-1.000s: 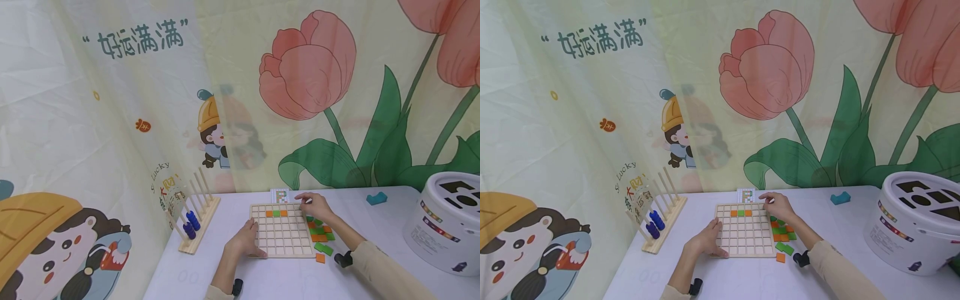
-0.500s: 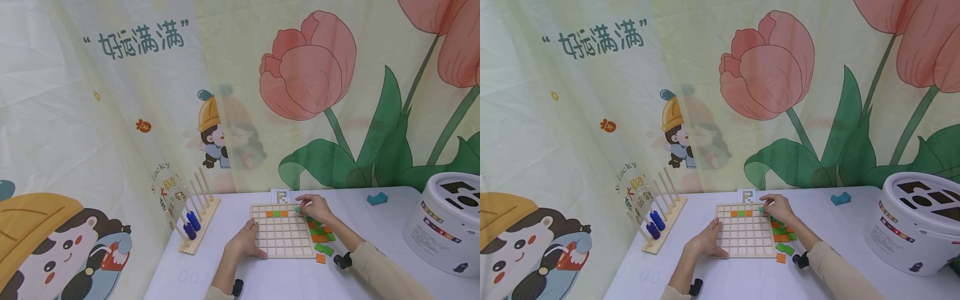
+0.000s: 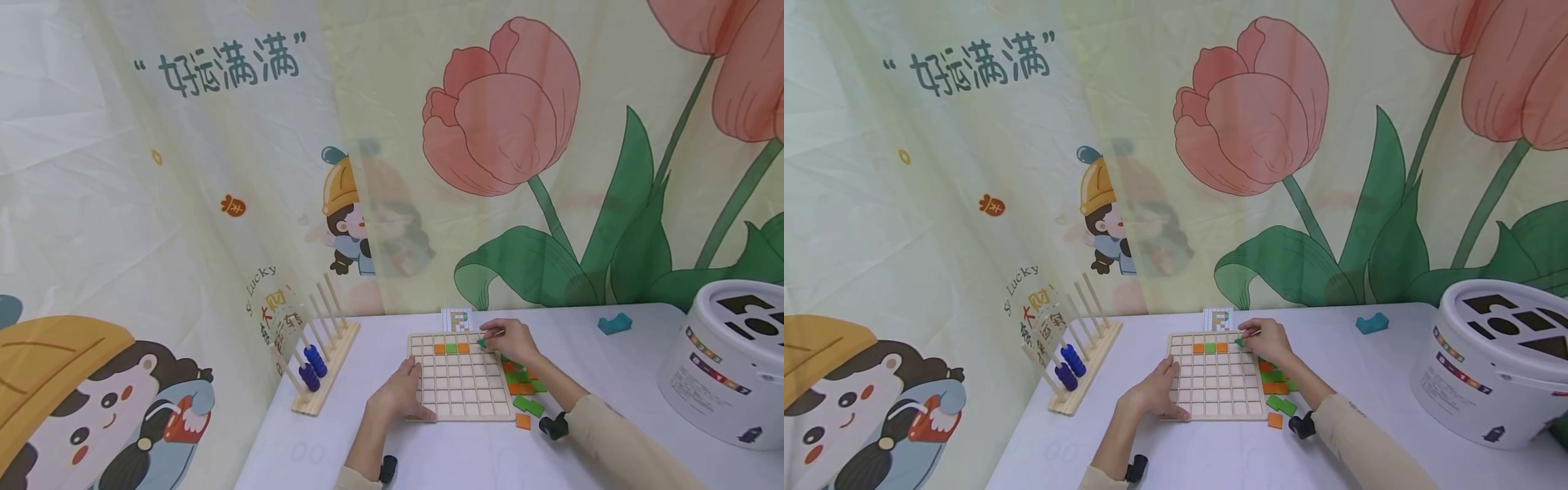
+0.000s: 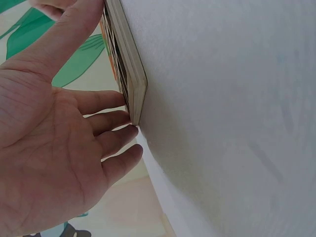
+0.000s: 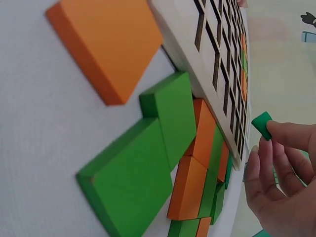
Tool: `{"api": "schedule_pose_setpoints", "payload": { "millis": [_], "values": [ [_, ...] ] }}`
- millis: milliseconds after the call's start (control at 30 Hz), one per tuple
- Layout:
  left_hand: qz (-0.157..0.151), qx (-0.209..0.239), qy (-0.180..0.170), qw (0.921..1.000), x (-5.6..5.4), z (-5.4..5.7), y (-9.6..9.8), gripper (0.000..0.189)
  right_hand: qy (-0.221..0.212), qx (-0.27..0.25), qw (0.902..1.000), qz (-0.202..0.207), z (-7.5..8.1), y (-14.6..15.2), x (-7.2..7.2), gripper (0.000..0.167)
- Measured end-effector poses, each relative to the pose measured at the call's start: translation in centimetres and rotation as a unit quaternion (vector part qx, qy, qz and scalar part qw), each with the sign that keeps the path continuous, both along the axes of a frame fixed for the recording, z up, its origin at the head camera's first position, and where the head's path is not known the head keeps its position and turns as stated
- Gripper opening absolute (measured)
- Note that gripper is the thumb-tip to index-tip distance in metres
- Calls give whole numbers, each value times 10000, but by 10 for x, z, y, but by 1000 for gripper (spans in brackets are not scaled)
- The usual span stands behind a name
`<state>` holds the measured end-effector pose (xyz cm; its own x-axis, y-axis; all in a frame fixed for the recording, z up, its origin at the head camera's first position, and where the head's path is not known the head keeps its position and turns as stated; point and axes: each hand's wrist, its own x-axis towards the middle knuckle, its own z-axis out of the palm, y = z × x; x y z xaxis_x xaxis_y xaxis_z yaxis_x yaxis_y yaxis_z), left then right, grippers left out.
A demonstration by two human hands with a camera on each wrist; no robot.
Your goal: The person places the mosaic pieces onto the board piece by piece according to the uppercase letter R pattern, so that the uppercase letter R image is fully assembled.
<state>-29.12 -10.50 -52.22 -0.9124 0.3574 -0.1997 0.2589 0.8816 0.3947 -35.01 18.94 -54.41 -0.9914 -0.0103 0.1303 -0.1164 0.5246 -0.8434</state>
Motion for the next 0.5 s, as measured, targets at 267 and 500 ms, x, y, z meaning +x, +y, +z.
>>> {"api": "schedule_pose_setpoints", "payload": {
  "millis": [267, 500],
  "values": [
    [-17, -2, -35, 10000, 1, 1, 0, 118, -266, 237, 9991, -211, -1, -6, 0, 22],
    [-8, 21, -15, 10000, 1, 1, 0, 118, -320, 491, 9977, -336, -3, -14, -2, 17]
  ]
}}
